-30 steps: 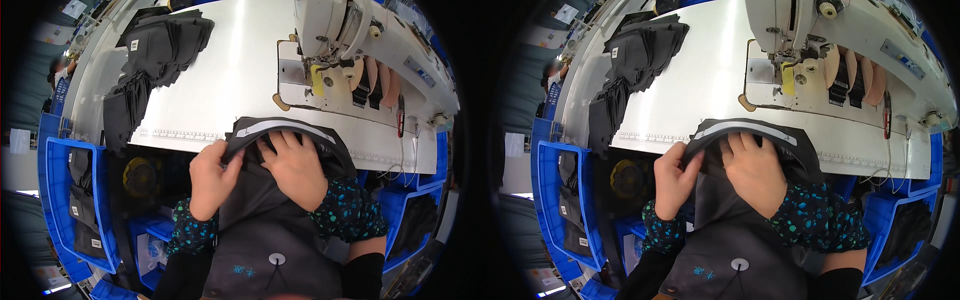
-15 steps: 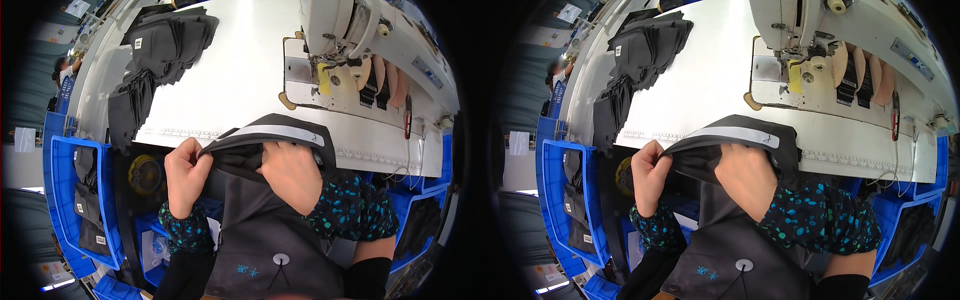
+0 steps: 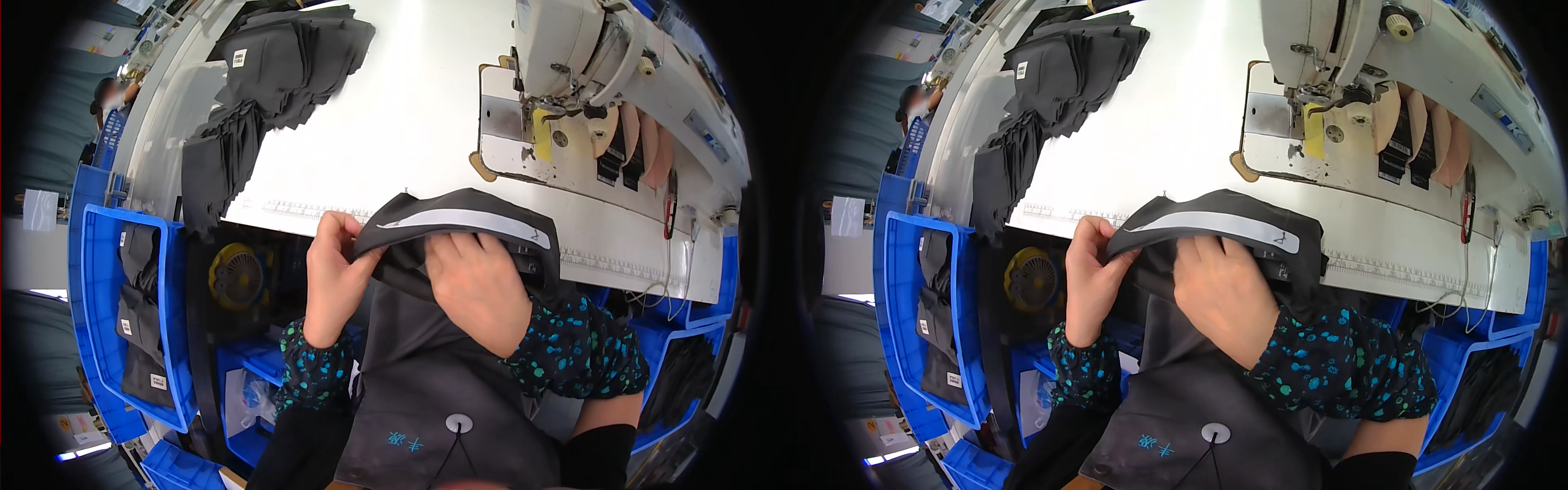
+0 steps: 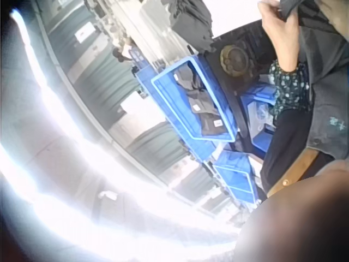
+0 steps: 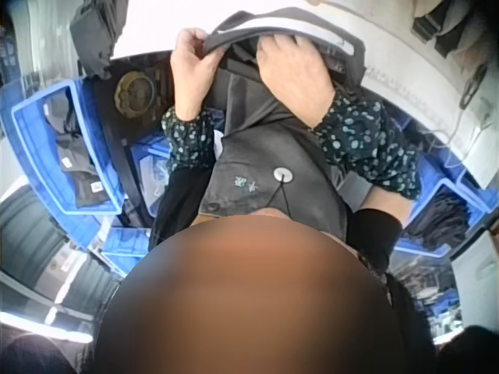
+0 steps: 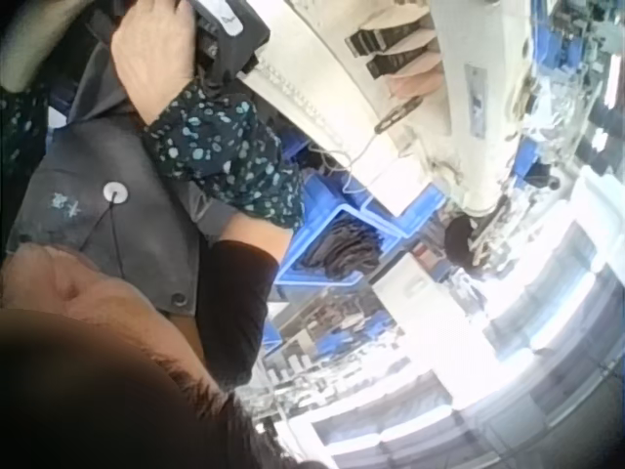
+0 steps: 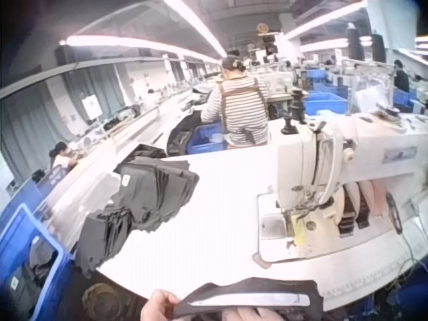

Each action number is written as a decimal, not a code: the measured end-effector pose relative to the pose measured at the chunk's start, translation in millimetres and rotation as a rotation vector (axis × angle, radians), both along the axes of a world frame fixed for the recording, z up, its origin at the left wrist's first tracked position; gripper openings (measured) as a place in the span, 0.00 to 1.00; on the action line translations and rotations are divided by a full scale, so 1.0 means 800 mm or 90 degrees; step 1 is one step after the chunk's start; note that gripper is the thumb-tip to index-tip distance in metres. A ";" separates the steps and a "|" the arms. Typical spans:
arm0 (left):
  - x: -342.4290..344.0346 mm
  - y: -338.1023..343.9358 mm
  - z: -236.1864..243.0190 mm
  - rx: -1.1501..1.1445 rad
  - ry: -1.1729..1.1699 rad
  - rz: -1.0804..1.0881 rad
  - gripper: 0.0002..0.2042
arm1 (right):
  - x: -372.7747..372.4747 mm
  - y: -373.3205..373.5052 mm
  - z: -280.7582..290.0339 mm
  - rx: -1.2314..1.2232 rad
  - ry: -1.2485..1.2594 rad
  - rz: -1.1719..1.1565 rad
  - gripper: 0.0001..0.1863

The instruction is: Sewing brand labels onto black fabric components using an industrial sewing machine.

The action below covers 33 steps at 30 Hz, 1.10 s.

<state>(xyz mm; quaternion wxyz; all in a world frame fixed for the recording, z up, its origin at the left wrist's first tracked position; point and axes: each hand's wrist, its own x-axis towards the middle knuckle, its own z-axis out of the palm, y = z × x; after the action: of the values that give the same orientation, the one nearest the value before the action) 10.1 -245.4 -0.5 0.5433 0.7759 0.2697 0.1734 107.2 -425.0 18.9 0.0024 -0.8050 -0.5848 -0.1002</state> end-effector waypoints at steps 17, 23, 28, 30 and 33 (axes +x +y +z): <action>0.026 0.030 0.005 -0.050 0.060 -0.100 0.20 | -0.002 0.010 0.014 -0.053 0.086 0.033 0.18; 0.025 0.023 0.015 0.016 0.066 -0.081 0.16 | -0.007 0.013 -0.001 -0.008 0.027 0.069 0.20; 0.029 0.013 0.037 0.041 0.026 -0.051 0.15 | -0.002 -0.017 0.001 0.184 0.019 0.189 0.19; 0.034 0.012 0.033 0.036 0.011 -0.059 0.14 | -0.002 -0.049 0.015 0.287 0.073 0.218 0.14; 0.016 0.014 0.046 0.106 0.054 -0.016 0.12 | 0.009 -0.105 0.033 0.369 0.131 0.140 0.11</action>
<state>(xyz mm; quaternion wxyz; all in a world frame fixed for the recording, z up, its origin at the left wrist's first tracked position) 23.2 -234.3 36.6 0.4674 0.8283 0.2671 0.1555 114.6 -508.9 45.6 0.3010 -0.7089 -0.6120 -0.1798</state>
